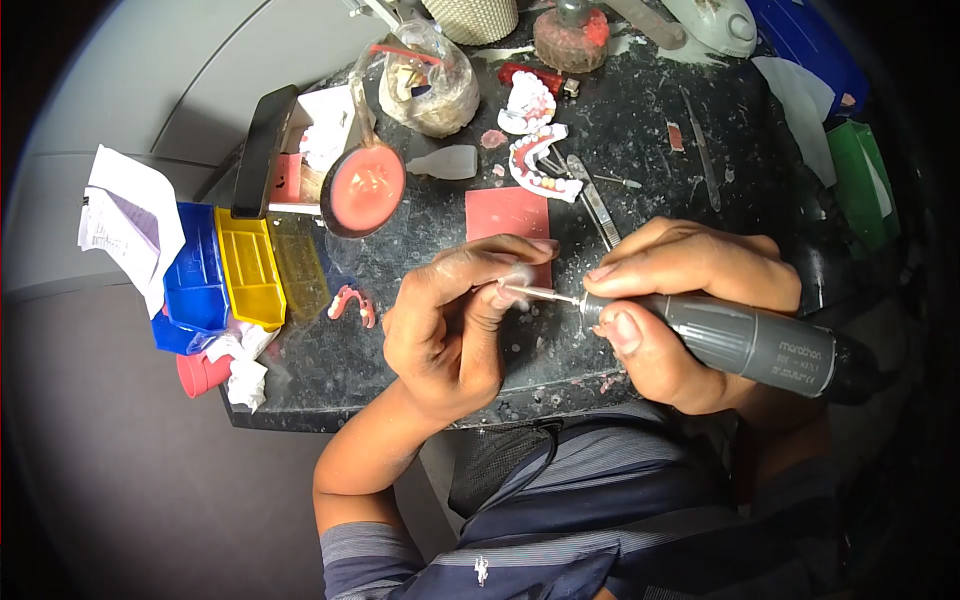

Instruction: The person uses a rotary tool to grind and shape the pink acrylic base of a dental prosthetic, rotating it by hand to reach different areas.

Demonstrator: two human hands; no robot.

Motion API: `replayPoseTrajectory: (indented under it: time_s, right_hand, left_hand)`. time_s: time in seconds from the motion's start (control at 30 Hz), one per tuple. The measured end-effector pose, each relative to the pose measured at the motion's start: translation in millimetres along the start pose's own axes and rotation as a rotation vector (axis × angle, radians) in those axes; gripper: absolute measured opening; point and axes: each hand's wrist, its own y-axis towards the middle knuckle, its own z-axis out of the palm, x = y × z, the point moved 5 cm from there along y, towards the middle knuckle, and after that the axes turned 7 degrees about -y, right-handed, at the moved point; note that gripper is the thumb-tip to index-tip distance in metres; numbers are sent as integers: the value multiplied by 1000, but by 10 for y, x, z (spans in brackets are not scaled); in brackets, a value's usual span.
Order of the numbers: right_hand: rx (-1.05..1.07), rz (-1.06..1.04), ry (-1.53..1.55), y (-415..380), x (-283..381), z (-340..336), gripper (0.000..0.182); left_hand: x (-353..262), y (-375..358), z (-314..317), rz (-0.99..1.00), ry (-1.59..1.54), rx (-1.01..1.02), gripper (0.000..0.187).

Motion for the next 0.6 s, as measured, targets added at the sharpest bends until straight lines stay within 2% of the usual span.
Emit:
replayPoseTrajectory:
  time_s: [0.1,0.2,0.3,0.37,0.4,0.57,0.6]
  right_hand:
    - [16,47,-6,5,-21,8,17]
    - [-14,-51,1,3,2,2,17]
    - [10,22,-28,7,-21,4,17]
    - [-30,-78,17,4,-4,11,16]
    - [18,50,-12,10,-1,2,16]
    - [63,68,54,4,9,-44,15]
    - [78,76,95,13,32,-58,15]
  left_hand:
    - [-10,-8,-3,-13,4,-5,14]
    - [3,2,2,-15,-3,-10,14]
    - [12,-12,-7,-19,-13,-7,13]
    - [16,-18,-14,-27,-1,-7,13]
    - [20,-15,-12,-30,-9,-6,13]
    - [20,-8,-9,-50,-20,38,15]
    - [19,-3,-7,-115,-82,27,15]
